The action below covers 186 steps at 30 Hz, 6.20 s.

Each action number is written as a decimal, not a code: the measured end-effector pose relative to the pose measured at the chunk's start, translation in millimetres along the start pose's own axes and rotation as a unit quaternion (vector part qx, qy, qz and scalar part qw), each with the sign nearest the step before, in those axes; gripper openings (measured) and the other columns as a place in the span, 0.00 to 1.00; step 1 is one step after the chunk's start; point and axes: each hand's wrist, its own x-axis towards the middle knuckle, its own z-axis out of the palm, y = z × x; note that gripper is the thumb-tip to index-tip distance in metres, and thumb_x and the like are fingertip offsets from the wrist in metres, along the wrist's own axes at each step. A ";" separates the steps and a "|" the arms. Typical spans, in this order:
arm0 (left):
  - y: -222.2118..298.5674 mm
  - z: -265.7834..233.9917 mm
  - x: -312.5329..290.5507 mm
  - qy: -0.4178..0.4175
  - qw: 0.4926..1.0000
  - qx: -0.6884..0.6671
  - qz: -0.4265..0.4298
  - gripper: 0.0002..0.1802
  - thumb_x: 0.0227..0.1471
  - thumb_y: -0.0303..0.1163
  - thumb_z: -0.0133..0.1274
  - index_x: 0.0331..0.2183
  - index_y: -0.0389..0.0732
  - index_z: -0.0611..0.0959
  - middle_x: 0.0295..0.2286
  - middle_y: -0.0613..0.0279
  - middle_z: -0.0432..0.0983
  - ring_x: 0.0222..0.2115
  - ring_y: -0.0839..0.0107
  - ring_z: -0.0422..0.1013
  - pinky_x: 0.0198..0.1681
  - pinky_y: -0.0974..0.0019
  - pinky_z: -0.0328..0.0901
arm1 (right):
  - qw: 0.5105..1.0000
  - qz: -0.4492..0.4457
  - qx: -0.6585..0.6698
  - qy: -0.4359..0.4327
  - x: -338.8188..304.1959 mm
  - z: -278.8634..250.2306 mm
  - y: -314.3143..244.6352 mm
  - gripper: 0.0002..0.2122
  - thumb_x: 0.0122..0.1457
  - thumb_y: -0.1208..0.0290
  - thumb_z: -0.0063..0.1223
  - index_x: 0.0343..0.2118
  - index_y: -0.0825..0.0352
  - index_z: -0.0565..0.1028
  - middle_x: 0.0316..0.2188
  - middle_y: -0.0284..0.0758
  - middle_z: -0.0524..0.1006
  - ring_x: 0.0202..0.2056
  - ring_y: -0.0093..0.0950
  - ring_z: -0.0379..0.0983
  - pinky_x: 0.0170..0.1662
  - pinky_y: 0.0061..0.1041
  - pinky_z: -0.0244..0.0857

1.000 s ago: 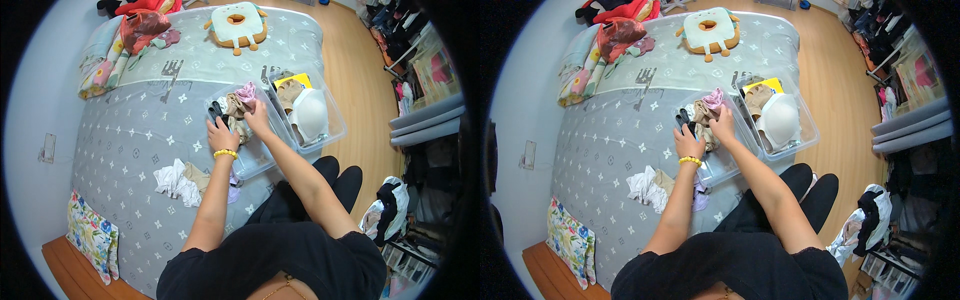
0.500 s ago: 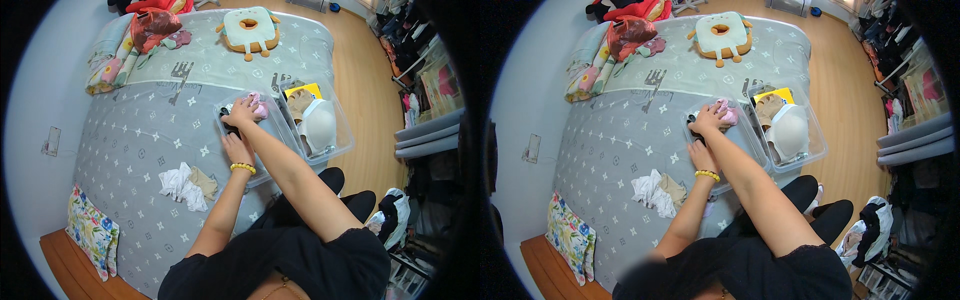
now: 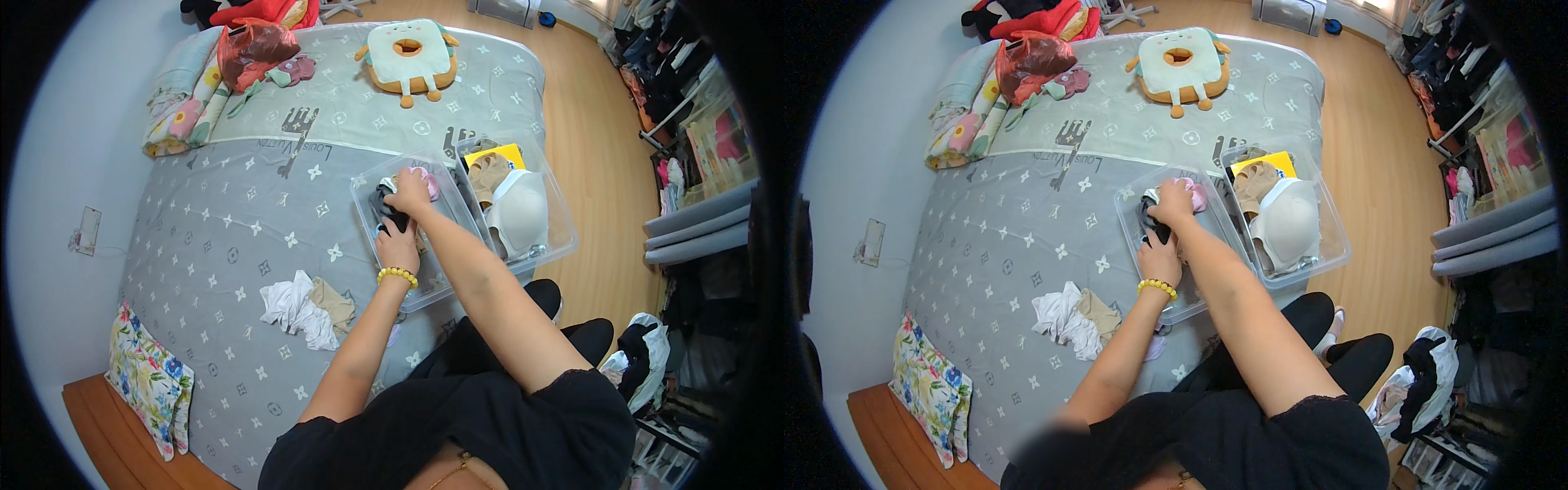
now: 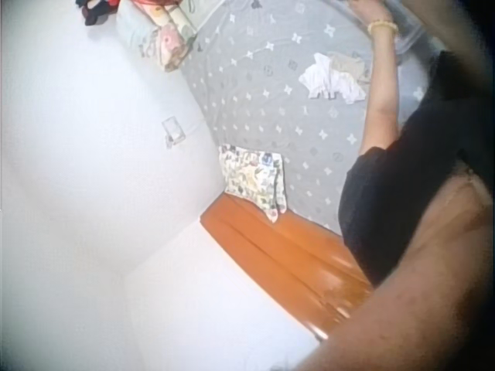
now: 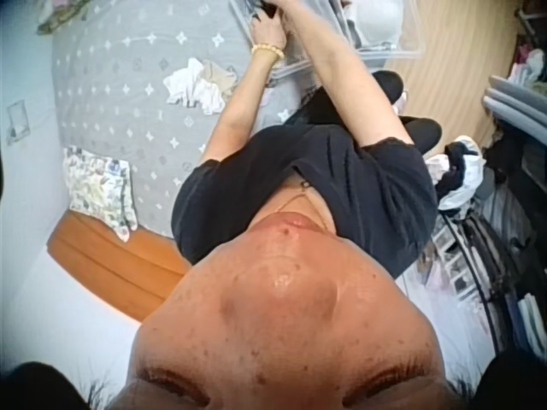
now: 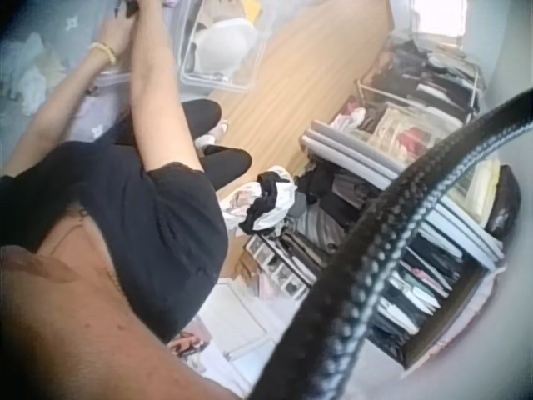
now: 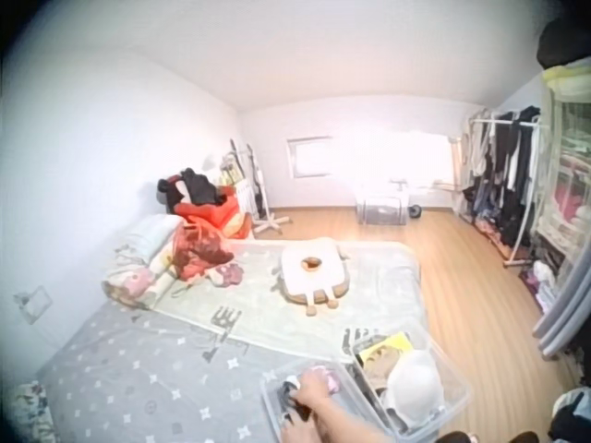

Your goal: The person sits on the floor and folds various small clothing items, including underwear and socks, one by one. They place each folded item into a clear plastic storage bin positioned on the bed.

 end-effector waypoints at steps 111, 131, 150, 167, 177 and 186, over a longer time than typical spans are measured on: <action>75.0 -209.3 -13.7 -0.385 0.277 -0.872 0.119 0.08 0.61 0.31 0.49 0.42 0.40 0.70 0.38 0.61 0.75 0.39 0.72 0.74 0.45 0.68 0.69 | 0.654 0.003 0.744 -0.138 -299.3 -153.4 110.3 0.18 0.62 0.71 0.55 0.53 0.70 0.70 0.47 0.36 0.77 0.47 0.25 0.75 0.51 0.27 0.70; 230.1 -150.4 -59.8 -0.187 0.665 -0.595 0.412 0.13 0.42 0.23 0.60 0.35 0.40 0.82 0.32 0.61 0.77 0.38 0.64 0.72 0.46 0.62 0.65 | 0.926 -0.124 0.060 0.352 -410.5 -246.2 189.9 0.12 0.46 0.78 0.59 0.35 0.61 0.80 0.28 0.34 0.73 0.31 0.36 0.72 0.34 0.32 0.67; 109.1 -76.4 -149.0 -0.257 0.716 -0.495 0.420 0.11 0.42 0.20 0.57 0.33 0.37 0.77 0.35 0.55 0.76 0.37 0.60 0.72 0.40 0.63 0.65 | 0.975 -0.080 0.134 0.161 -446.5 -106.3 216.5 0.11 0.48 0.79 0.53 0.36 0.66 0.73 0.35 0.46 0.76 0.41 0.45 0.73 0.44 0.40 0.66; 125.0 -53.4 -149.8 -0.244 0.879 -0.393 0.112 0.13 0.49 0.33 0.57 0.33 0.35 0.75 0.23 0.51 0.73 0.24 0.58 0.70 0.30 0.58 0.65 | 0.988 -0.013 -0.124 0.086 -361.3 -112.7 197.6 0.29 0.39 0.59 0.71 0.43 0.67 0.72 0.43 0.41 0.72 0.48 0.40 0.66 0.49 0.41 0.60; 19.7 -68.3 39.6 0.176 0.943 -0.272 0.079 0.15 0.49 0.30 0.54 0.40 0.35 0.78 0.34 0.50 0.74 0.35 0.53 0.71 0.39 0.56 0.67 | 0.985 -0.104 0.133 0.027 -314.8 -160.5 165.6 0.16 0.50 0.67 0.59 0.38 0.70 0.70 0.34 0.46 0.73 0.43 0.46 0.70 0.45 0.38 0.65; 20.7 -38.1 124.9 -0.105 0.986 0.122 0.042 0.18 0.48 0.43 0.57 0.43 0.53 0.83 0.47 0.57 0.74 0.55 0.54 0.62 0.61 0.33 0.42 | 0.925 -0.107 0.304 0.203 -180.4 -163.6 103.4 0.21 0.52 0.67 0.57 0.48 0.71 0.68 0.40 0.53 0.76 0.43 0.48 0.74 0.47 0.38 0.67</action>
